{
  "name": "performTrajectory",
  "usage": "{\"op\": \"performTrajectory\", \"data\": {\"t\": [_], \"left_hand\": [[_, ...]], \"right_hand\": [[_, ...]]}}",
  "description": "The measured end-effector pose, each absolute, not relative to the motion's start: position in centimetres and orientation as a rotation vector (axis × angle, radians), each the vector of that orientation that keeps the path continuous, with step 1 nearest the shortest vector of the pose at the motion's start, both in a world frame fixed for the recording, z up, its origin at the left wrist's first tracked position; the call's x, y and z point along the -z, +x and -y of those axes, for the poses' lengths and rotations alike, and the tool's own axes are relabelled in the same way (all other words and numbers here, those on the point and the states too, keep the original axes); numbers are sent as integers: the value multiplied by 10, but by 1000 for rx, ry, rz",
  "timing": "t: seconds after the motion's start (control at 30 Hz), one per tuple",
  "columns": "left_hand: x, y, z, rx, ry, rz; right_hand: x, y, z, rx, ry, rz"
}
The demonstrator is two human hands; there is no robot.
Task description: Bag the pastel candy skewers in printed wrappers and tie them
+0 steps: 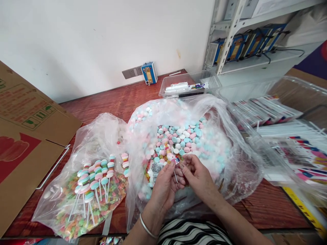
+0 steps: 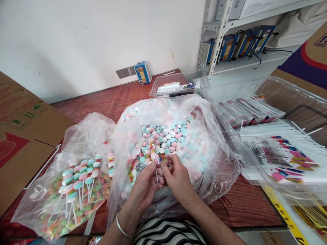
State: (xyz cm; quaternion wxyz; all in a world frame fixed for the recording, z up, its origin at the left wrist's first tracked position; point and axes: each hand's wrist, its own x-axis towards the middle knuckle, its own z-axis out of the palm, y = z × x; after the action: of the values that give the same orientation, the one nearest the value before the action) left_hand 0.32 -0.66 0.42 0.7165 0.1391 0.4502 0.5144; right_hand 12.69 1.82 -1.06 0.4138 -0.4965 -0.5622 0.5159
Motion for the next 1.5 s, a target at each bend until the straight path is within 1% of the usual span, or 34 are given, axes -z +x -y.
{"op": "performTrajectory", "data": {"t": [0.17,0.33,0.5,0.7,0.77,0.93,1.13,1.3,1.5], "left_hand": [[-12,-2,13,-1092,491,-1062],[-8,-4,8,-1081,592,-1166],[2,-4,0,-1072,744,-1353],[4,-7,-6,-1252,1000,-1678],[2,-9,-7,-1251,1124,-1775],[-2,-10,-8,-1234,1300,-1848],[-3,-5,-6,-1241,1400,-1844],[4,-7,-7,-1239,1518,-1852],[16,-8,-4,-1315,1543,-1715]], "right_hand": [[5,120,-15,-1232,-1286,1446],[1,114,-23,-1331,-1280,1453],[5,107,-33,-1191,-1262,1519],[7,102,-34,-1094,-1255,1547],[6,104,-31,-993,-1259,1611],[11,111,-19,-582,-1113,1962],[29,114,-15,-306,-1127,2241],[23,111,-19,-324,-1291,2411],[4,106,-32,-400,-1482,2546]]}}
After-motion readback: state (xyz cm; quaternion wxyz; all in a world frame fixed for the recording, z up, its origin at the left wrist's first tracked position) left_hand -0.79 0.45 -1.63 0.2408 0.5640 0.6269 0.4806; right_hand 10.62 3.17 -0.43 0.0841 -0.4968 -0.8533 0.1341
